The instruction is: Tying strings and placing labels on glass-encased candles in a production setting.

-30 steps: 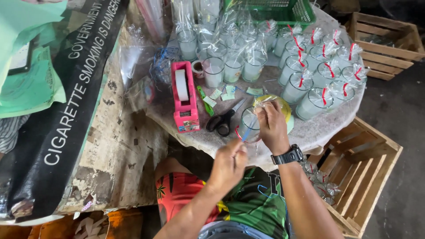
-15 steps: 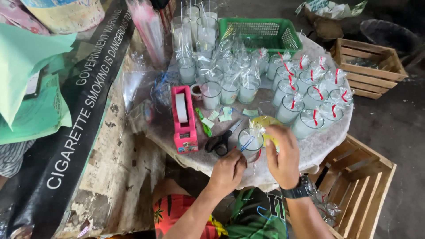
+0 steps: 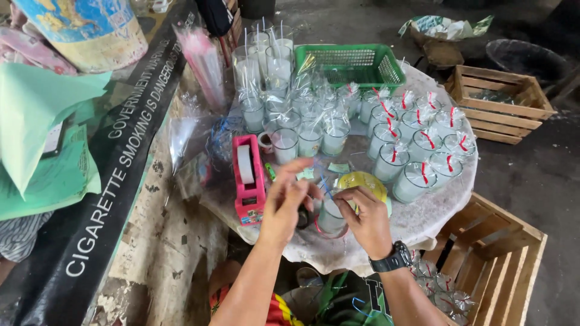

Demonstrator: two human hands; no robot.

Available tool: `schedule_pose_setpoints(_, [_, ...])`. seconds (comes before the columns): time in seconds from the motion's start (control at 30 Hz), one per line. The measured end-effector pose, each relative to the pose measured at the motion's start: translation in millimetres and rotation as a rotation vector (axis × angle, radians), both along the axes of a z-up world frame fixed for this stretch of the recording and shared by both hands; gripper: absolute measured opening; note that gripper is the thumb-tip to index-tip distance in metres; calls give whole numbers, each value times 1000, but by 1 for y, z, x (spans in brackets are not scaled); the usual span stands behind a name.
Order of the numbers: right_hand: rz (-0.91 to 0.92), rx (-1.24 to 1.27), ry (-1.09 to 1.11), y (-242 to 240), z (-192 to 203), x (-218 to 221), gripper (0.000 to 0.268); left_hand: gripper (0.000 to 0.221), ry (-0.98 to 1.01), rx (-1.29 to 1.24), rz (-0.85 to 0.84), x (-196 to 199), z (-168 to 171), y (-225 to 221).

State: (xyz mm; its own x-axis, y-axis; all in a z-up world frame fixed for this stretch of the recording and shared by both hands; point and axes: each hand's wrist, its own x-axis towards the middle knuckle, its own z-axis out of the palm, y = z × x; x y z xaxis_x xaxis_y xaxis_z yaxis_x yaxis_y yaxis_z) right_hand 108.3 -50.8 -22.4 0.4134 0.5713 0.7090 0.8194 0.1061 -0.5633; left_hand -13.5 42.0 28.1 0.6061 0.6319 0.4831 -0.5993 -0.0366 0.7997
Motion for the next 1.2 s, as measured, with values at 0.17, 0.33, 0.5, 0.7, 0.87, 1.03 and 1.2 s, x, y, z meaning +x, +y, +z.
schedule_pose_setpoints(0.17, [25,8,119,1,3,-2,4,17,156,125,293,25,-74,24])
schedule_pose_setpoints(0.33, [3,-26,112,0,3,-2,7,15,353,352,329,26,-63,5])
schedule_pose_setpoints(0.5, [-47,-24,311,1,-4,3,8,8,171,469,498,31,-62,1])
schedule_pose_setpoints(0.7, [-63,-142,140,8,3,10,3,7,140,919,634,25,-45,-6])
schedule_pose_setpoints(0.87, [-66,-173,73,3,5,9,5,8,372,972,598,40,-45,12])
schedule_pose_setpoints(1.03, [-88,-171,46,-3,7,8,4,8,480,795,382,51,-48,17])
schedule_pose_setpoints(1.2, [-82,-159,63,-3,4,10,5,9,426,643,321,53,-47,16])
